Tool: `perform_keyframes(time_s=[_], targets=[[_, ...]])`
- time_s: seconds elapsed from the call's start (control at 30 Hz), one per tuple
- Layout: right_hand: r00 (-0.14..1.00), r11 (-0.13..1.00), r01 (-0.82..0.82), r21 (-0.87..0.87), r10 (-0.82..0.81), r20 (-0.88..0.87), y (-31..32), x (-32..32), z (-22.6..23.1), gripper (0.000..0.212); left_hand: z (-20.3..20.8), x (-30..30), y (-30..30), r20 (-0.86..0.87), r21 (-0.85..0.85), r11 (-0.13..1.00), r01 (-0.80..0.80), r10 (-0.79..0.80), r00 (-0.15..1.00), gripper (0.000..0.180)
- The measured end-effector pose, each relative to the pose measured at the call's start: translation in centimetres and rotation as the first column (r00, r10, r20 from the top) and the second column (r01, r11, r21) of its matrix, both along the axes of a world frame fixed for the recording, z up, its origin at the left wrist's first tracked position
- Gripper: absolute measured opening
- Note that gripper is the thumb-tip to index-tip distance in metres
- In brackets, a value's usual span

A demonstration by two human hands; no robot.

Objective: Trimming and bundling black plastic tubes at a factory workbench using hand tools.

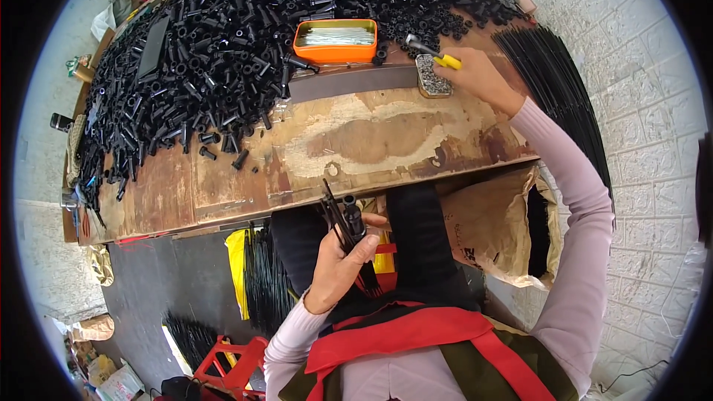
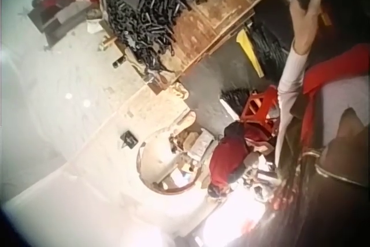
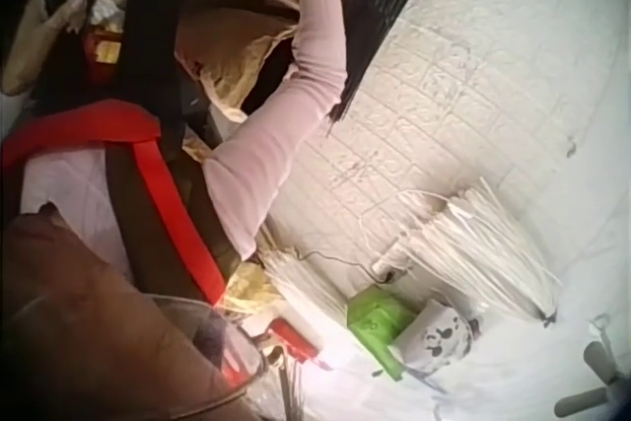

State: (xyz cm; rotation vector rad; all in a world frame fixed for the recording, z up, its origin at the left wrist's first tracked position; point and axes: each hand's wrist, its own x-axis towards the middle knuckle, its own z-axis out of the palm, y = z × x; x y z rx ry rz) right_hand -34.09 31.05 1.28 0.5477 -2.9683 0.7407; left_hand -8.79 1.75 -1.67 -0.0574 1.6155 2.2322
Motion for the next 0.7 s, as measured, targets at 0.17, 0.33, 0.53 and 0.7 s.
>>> perform_keyframes(time_s=[0.17,0.33,0.53,0.7], targets=[[0.891,0.868,0.207,-0.45,0.023,0.454,1.5,-2.0,-0.3,0.019,1.1,2.5,-0.4,-0.063,0.016,1.0,0.014,-0.013,0.998,0.025],[0.726,0.666,0.383,-0.641,0.213,0.654,1.4,-1.6,1.3,0.013,2.0,4.8,-0.9,-0.128,0.006,1.0,0.001,-0.001,0.992,0.024],[0.732,0.46,0.353,-0.815,0.407,0.547,-4.9,10.2,4.1,0.016,3.4,7.4,-2.1,-0.169,0.001,1.0,-0.027,0.027,0.985,0.028],[0.664,0.325,0.366,-0.872,0.565,0.489,-8.5,21.2,3.0,0.012,3.2,8.1,-2.5,-0.205,0.005,1.0,0.002,-0.001,0.979,0.032]])
